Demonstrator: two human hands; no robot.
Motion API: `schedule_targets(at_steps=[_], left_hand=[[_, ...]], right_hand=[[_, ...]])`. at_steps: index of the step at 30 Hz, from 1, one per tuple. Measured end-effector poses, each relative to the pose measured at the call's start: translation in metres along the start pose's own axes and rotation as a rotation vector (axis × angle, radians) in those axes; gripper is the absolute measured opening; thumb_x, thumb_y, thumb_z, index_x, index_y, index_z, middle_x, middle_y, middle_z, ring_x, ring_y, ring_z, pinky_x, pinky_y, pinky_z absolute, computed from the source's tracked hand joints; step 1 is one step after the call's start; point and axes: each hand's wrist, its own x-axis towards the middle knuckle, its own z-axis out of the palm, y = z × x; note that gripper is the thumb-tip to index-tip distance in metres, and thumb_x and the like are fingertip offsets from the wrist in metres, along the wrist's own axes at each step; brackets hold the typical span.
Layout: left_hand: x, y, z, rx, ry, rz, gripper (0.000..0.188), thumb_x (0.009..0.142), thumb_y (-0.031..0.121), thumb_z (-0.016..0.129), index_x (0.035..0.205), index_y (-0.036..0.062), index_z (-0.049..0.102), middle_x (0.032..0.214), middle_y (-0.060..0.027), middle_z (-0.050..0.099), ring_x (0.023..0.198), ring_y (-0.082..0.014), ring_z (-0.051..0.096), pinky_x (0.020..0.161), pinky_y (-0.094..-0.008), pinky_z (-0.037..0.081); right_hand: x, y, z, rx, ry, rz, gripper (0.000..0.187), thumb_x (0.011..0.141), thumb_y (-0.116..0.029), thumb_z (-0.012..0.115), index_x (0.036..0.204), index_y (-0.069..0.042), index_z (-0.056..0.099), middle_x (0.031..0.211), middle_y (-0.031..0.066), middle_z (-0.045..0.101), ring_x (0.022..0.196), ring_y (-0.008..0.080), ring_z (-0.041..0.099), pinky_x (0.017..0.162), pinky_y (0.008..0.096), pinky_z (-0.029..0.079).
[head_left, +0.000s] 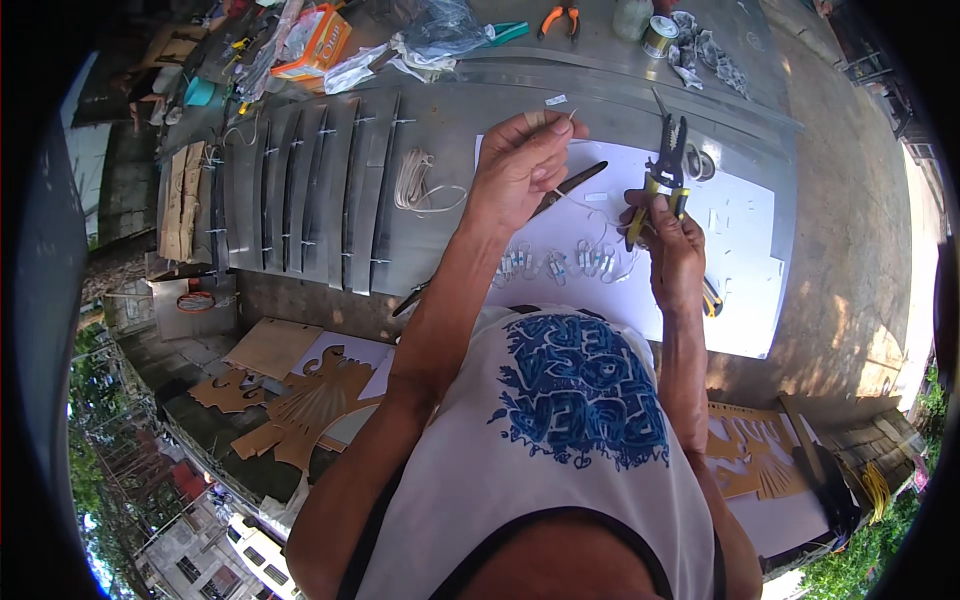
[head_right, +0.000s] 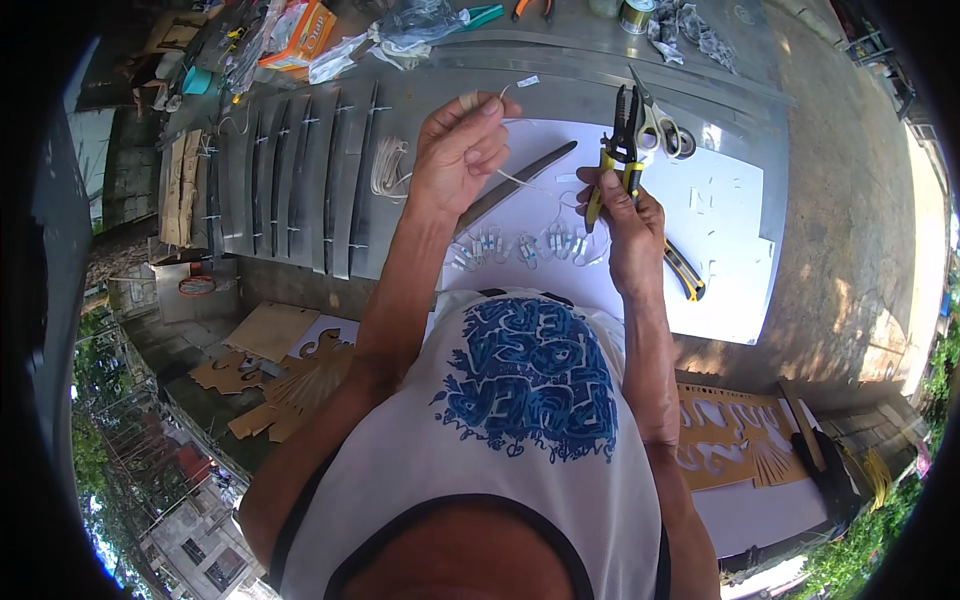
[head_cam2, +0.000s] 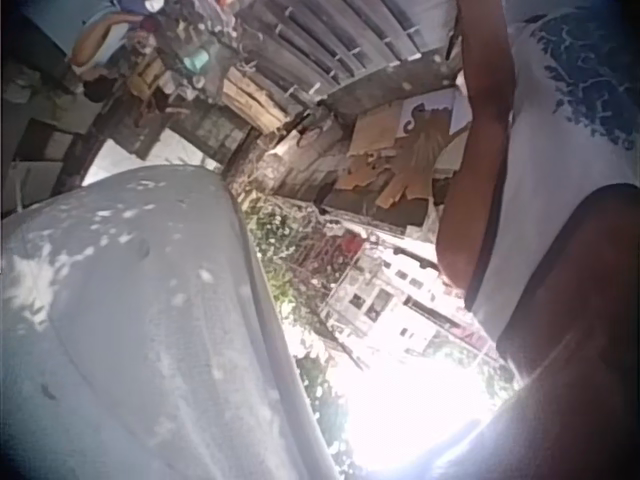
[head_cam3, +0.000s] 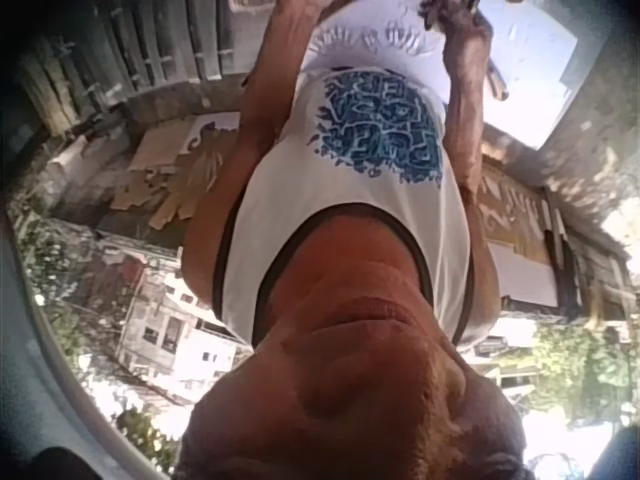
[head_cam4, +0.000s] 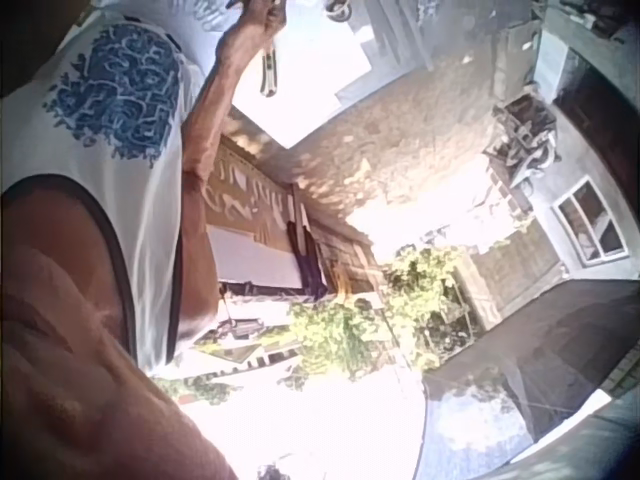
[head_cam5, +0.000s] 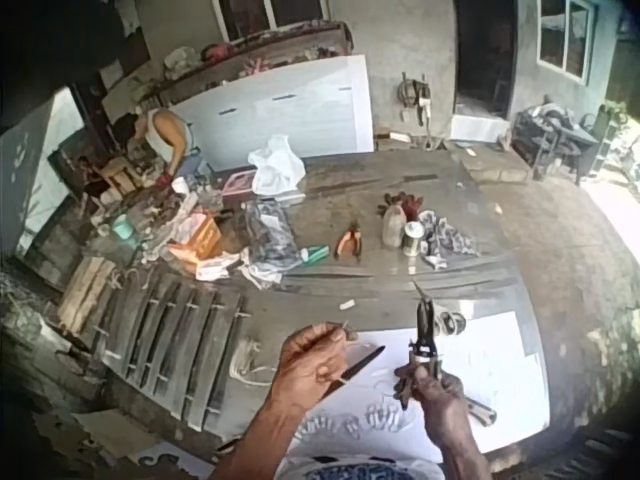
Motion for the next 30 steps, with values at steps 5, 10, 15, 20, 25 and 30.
schedule_targets(at_steps=[5,10,15,20,25,30], left_hand=[[0.004,0.013,-0.012,-0.139,0.049,0.058,0.016,0.100,0.009,0.056,0.104,-0.0019,0.067,0.082,-0.0033,0.064,0.050,-0.0014,0.031,0.045,-0.0198,0.026],[0.004,0.016,-0.025,-0.119,0.058,0.087,0.018,0.101,0.010,0.055,0.104,-0.0034,0.067,0.057,0.0057,0.040,0.048,-0.0026,0.029,0.044,-0.0201,0.024],[0.003,0.011,-0.026,-0.083,0.086,0.083,0.019,0.101,0.012,0.056,0.106,-0.0029,0.067,0.055,0.0058,0.039,0.048,-0.0029,0.029,0.044,-0.0205,0.023],[0.003,0.009,-0.036,-0.133,0.068,0.052,0.020,0.101,0.011,0.057,0.111,-0.0036,0.064,0.062,0.0019,0.048,0.051,-0.0045,0.036,0.047,-0.0215,0.031],[0.006,-0.014,-0.043,0.726,0.446,0.357,0.042,0.100,0.018,0.059,0.135,-0.0034,0.050,0.106,-0.0138,0.066,0.089,-0.0225,0.064,0.080,-0.0346,0.052],[-0.011,-0.015,0.005,1.083,-0.067,0.421,0.065,0.089,0.031,0.073,0.142,0.0025,0.048,0.129,-0.0178,0.064,0.121,-0.0307,0.060,0.103,-0.0408,0.046]], right_hand=[[0.002,0.015,0.006,-0.173,-0.086,0.005,0.042,0.098,-0.041,0.062,0.105,-0.002,0.074,0.082,0.0061,0.068,0.079,0.0133,0.059,0.077,0.0304,0.045],[-0.002,0.015,0.010,-0.127,-0.119,-0.026,0.040,0.096,-0.042,0.065,0.104,-0.004,0.075,0.076,0.0031,0.065,0.075,0.0132,0.057,0.076,0.0319,0.044],[-0.002,0.008,0.014,-0.368,-0.057,-0.020,0.027,0.092,-0.030,0.072,0.096,-0.003,0.074,0.078,0.0039,0.066,0.075,0.0135,0.058,0.076,0.0312,0.045],[0.005,0.016,0.014,-0.139,-0.057,-0.106,0.017,0.090,-0.017,0.074,0.092,0.000,0.072,0.086,0.0069,0.068,0.075,0.0147,0.060,0.071,0.0303,0.046],[0.013,0.011,0.014,0.186,0.081,-0.071,0.014,0.089,-0.012,0.073,0.093,0.001,0.073,0.090,0.0085,0.070,0.080,0.0169,0.063,0.073,0.0312,0.048],[0.018,0.005,0.014,0.132,0.192,-0.125,0.014,0.088,-0.012,0.074,0.091,0.001,0.073,0.084,0.0093,0.071,0.079,0.0161,0.063,0.076,0.0316,0.047]])
